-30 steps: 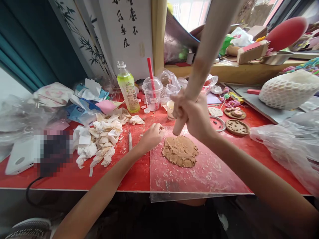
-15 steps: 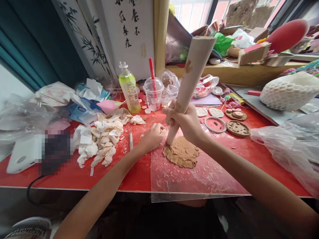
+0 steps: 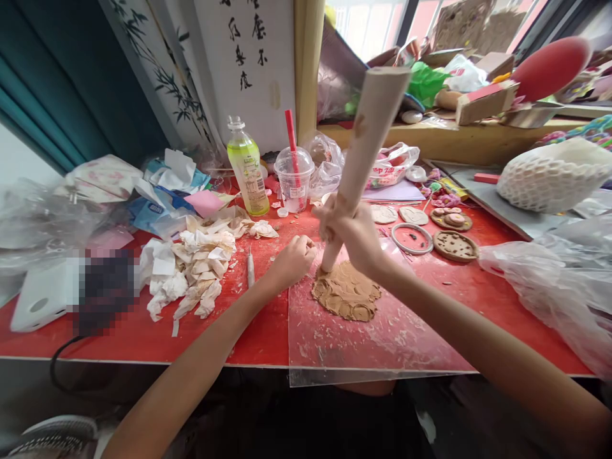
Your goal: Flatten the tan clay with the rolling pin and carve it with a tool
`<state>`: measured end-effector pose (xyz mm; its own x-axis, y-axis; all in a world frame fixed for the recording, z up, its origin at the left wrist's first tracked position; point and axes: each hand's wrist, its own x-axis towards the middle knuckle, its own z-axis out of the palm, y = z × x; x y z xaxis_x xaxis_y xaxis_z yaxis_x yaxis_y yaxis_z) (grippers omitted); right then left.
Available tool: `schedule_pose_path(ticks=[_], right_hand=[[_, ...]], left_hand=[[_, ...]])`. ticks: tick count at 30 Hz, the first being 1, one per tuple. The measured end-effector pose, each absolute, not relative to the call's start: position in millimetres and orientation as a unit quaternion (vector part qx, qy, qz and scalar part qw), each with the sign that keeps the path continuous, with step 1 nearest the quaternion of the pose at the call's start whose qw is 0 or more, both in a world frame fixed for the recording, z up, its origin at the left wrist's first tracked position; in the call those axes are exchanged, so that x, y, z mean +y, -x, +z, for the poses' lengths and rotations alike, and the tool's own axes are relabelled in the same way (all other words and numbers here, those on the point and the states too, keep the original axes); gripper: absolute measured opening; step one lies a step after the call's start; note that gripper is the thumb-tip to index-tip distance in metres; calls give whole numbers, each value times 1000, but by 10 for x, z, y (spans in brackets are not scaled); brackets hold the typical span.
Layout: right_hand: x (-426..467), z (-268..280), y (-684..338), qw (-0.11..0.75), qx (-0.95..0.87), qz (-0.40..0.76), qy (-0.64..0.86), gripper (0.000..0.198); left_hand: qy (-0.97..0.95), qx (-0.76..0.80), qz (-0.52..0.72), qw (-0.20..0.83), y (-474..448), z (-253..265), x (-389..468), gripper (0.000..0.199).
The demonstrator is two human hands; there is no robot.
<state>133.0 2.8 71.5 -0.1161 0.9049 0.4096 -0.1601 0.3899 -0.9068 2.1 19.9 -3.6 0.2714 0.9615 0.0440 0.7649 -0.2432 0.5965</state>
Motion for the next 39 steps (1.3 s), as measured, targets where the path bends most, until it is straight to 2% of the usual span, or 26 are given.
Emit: schedule_pose_path(ticks=[3,10,12,15,17,20,24,27,29,33,35,39], right_hand=[[66,558,-1337,559,-587,460,363,31],[97,1178,-1475,695,-568,380,224,32],[63,1087,-1477,677,-576,393,235,31],[34,727,-1450,577,-583,454,347,28],[46,565,-1435,555,-576,458,388,30],[74,668,-1436,602,-570,444,341,29],[22,1192,-1479,690,-545,414,237,27],[-59,1398,-1517,722,-549,378,186,29],[-81,1304,-1528,713,-564,365,203,28],[-17,790,-1532,599,-582,431,342,26],[30,642,-1540,576,-573,442,379,30],[51,906,-1568,633,-568,412,327,29]], left_hand=[[-765,564,210,229,-22,-52,213,11],[-759,571,204,239,-15,-64,211,14],[-759,571,202,238,-21,-58,209,14],[-764,566,203,233,-29,-48,205,13],[-767,564,204,230,-30,-43,203,14],[-765,563,206,234,-22,-39,197,15],[-763,562,206,246,-4,-41,187,17],[-762,561,206,250,-1,-44,183,18],[-761,561,206,250,-6,-47,185,18],[-761,565,210,241,-19,-54,196,15],[-762,565,209,238,-22,-51,199,15],[-763,564,202,242,-19,-33,186,15]])
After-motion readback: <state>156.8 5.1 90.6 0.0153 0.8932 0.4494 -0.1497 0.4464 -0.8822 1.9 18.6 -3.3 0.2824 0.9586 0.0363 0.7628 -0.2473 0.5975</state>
